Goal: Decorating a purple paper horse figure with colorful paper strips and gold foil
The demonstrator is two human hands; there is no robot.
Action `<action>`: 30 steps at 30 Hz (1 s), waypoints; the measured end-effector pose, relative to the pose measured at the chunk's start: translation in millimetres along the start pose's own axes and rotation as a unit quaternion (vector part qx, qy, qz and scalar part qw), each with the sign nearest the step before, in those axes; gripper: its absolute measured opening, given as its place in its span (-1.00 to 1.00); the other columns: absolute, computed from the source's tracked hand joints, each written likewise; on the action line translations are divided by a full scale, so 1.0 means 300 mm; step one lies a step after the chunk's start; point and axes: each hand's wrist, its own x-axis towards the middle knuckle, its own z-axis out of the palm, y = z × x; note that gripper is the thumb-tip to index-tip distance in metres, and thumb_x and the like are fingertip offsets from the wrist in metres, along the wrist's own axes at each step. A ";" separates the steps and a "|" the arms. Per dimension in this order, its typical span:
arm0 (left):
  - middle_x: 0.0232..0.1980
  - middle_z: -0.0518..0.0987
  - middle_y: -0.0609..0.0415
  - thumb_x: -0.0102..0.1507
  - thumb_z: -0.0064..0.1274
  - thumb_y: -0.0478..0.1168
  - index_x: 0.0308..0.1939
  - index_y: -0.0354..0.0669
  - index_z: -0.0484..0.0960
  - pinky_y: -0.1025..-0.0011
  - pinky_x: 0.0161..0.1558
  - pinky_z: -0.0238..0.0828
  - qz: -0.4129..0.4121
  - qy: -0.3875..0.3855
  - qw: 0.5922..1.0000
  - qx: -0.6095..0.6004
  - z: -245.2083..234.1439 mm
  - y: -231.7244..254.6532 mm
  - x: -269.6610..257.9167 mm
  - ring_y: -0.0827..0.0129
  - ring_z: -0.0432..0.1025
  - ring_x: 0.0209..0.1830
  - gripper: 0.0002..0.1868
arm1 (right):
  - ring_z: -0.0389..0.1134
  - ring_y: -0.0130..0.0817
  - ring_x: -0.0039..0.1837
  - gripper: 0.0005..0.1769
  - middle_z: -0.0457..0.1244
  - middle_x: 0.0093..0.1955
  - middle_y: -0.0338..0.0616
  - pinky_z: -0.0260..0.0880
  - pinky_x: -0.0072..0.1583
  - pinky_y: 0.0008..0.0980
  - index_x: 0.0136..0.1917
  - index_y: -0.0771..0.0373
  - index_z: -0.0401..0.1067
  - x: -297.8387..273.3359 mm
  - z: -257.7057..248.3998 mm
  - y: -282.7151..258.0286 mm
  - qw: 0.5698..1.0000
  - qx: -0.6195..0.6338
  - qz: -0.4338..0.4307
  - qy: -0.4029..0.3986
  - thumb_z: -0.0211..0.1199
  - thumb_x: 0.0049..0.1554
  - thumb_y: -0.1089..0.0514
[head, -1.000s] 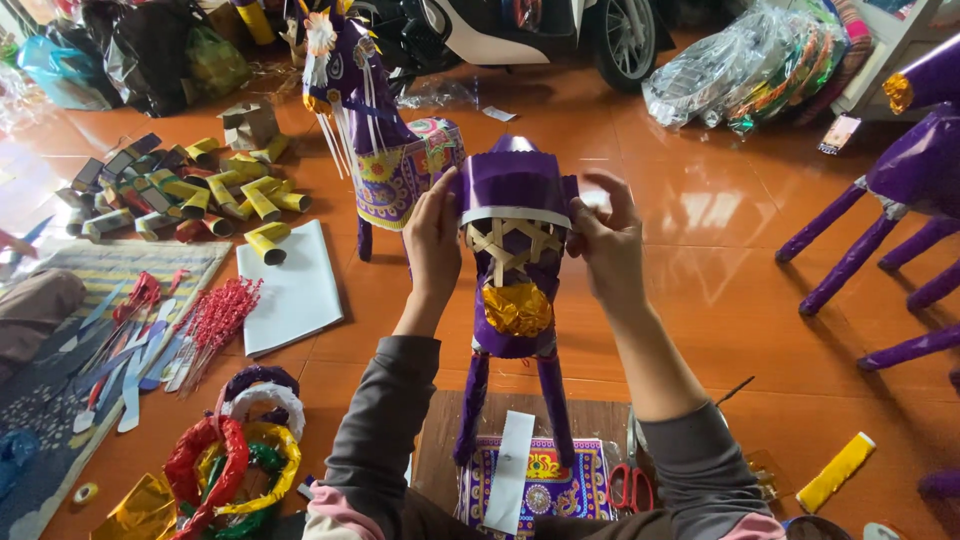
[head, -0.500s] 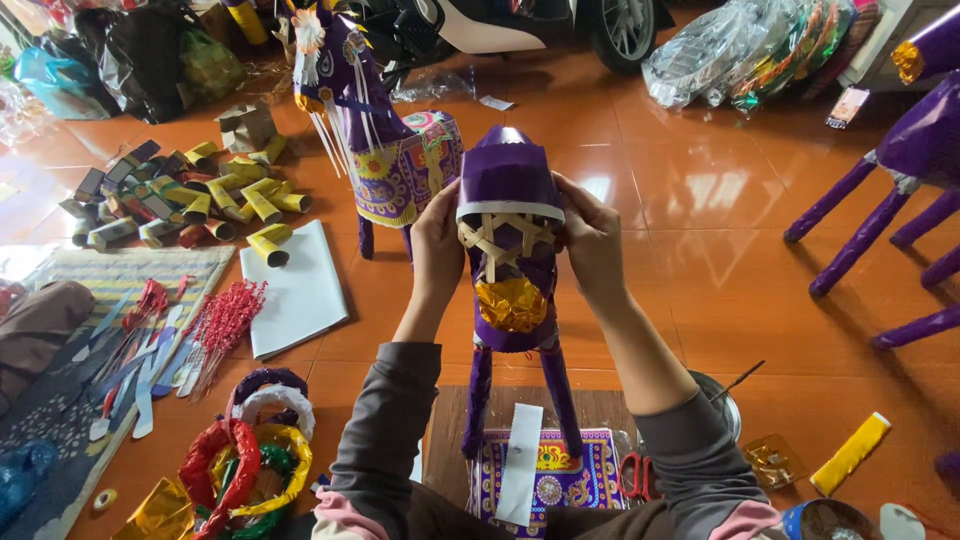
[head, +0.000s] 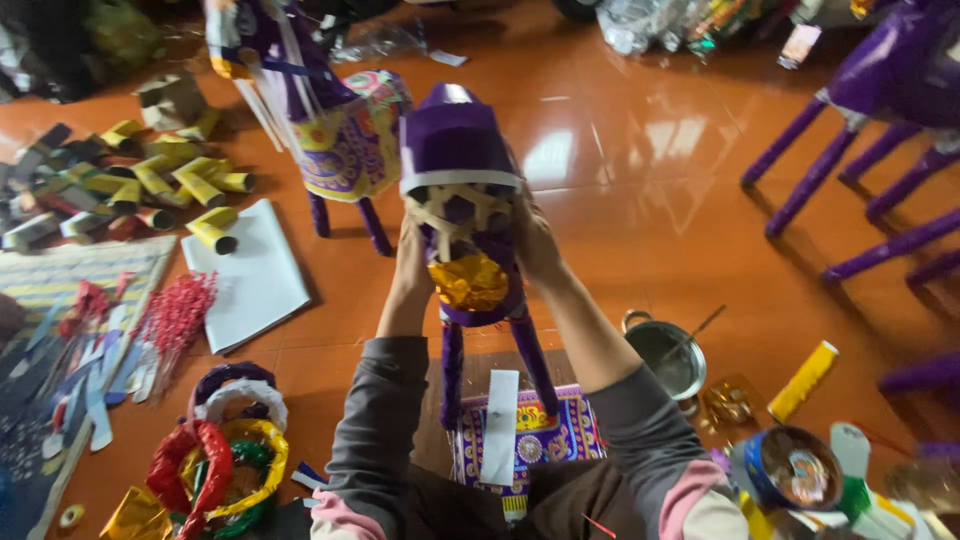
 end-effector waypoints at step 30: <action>0.12 0.44 -0.25 0.35 -0.02 -0.20 0.16 -0.23 0.53 0.19 0.10 0.34 -0.024 -0.109 0.898 0.426 -0.663 -0.936 -0.949 -0.08 0.41 0.06 -0.67 | 0.36 0.05 0.23 -0.45 0.35 0.16 0.04 0.34 0.23 0.05 0.18 0.06 0.49 -0.853 -0.914 0.761 0.654 -0.636 0.317 -0.258 0.19 0.08 -0.30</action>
